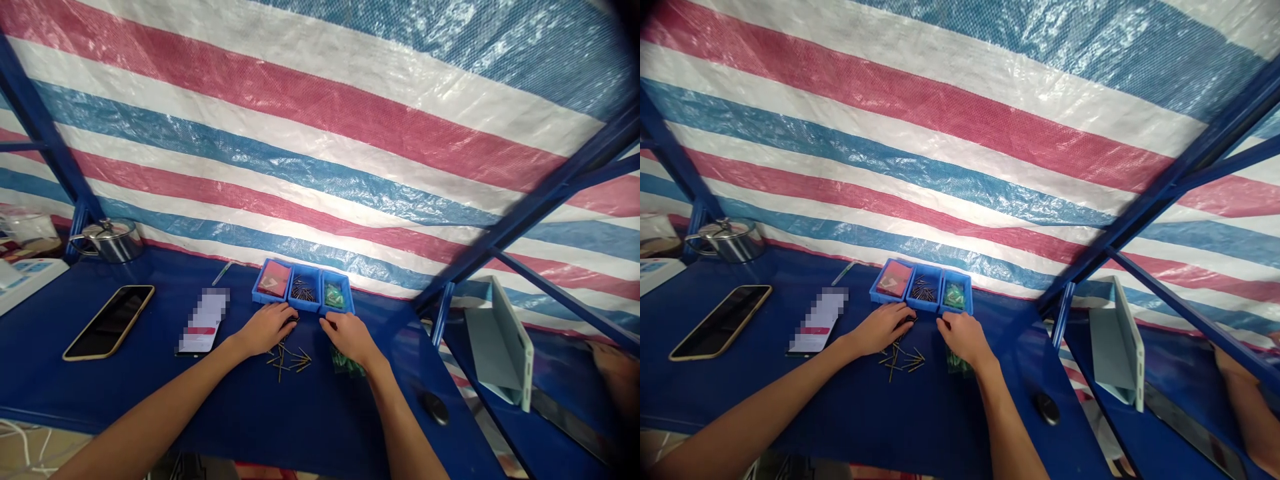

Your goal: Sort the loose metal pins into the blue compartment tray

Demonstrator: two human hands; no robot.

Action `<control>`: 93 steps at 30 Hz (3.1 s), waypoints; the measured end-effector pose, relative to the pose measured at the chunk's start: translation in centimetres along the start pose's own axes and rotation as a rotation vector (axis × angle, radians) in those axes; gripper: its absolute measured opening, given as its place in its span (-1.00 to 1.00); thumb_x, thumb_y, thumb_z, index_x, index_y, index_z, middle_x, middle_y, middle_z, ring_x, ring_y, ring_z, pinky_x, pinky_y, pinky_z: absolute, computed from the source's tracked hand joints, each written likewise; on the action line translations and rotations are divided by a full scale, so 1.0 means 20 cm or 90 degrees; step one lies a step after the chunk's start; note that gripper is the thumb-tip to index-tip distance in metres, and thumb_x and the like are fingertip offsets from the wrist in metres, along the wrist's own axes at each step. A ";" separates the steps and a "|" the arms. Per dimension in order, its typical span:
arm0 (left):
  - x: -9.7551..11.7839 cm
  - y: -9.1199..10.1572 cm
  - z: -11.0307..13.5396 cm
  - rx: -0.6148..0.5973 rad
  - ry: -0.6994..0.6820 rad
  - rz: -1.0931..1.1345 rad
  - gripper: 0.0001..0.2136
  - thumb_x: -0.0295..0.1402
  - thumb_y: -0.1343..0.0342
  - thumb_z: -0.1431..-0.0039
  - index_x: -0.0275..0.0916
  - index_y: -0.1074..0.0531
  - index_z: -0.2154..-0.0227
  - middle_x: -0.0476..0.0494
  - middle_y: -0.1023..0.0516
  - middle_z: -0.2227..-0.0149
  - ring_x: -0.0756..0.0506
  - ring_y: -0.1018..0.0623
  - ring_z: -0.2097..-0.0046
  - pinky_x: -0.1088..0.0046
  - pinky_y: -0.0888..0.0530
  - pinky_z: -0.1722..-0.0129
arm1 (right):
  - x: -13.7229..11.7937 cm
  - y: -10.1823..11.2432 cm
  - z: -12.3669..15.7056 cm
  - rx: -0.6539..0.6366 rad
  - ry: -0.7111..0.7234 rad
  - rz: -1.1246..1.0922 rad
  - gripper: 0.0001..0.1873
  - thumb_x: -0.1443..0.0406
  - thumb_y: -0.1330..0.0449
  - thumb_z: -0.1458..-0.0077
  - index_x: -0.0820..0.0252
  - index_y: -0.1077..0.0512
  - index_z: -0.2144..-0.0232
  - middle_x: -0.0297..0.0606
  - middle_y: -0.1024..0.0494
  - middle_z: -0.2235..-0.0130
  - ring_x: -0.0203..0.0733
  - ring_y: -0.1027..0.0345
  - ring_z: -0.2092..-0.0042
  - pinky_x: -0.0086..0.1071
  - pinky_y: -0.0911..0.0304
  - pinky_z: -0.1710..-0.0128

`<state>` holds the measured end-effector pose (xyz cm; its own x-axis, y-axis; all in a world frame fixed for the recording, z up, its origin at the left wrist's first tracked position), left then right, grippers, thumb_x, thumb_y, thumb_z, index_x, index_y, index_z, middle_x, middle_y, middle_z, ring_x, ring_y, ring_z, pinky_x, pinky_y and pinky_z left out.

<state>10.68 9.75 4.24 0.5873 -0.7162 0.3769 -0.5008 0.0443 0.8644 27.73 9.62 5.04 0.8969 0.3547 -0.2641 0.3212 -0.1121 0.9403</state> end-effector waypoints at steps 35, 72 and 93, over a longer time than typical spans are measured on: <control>-0.01 -0.02 0.01 -0.003 -0.004 0.008 -0.82 -0.29 0.03 -0.51 -0.15 -0.45 0.03 -0.13 -0.55 0.10 -0.18 -0.55 0.06 0.29 -0.43 0.02 | -0.25 -0.10 0.00 -0.005 0.094 -0.199 -0.86 0.33 -0.22 -0.25 0.06 -0.43 0.13 -0.33 -0.44 0.15 -0.21 -0.38 0.28 -0.37 -0.26 0.24; -0.02 -0.02 0.00 -0.003 0.001 -0.010 -0.82 -0.27 0.00 -0.51 -0.16 -0.46 0.02 -0.13 -0.56 0.11 -0.18 -0.57 0.07 0.29 -0.42 0.04 | -0.04 -0.10 -0.01 0.206 -0.137 -0.539 -0.61 -0.04 0.00 -0.44 0.08 -0.44 0.08 -0.38 -0.42 0.39 -0.26 -0.25 0.51 -0.38 -0.19 0.47; -0.02 -0.02 0.01 -0.003 0.005 -0.023 -0.81 -0.26 0.02 -0.51 -0.18 -0.46 0.07 -0.15 -0.56 0.13 -0.19 -0.56 0.10 0.28 -0.44 0.06 | -0.07 -0.16 -0.03 0.146 -0.169 -0.818 -0.60 -0.06 -0.30 -0.21 0.13 -0.47 0.21 -0.39 -0.50 0.47 -0.27 -0.37 0.55 -0.40 -0.38 0.55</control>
<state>10.54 10.00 3.63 0.6099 -0.7123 0.3472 -0.4760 0.0210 0.8792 25.26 10.06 2.45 -0.0571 0.1378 -0.9888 0.9983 0.0011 -0.0575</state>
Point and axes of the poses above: each hand's wrist, its own z-axis away from the middle knuckle, its own y-axis out of the back of the hand, x = y × z, the point moved 10 cm from there along -z, towards the middle knuckle
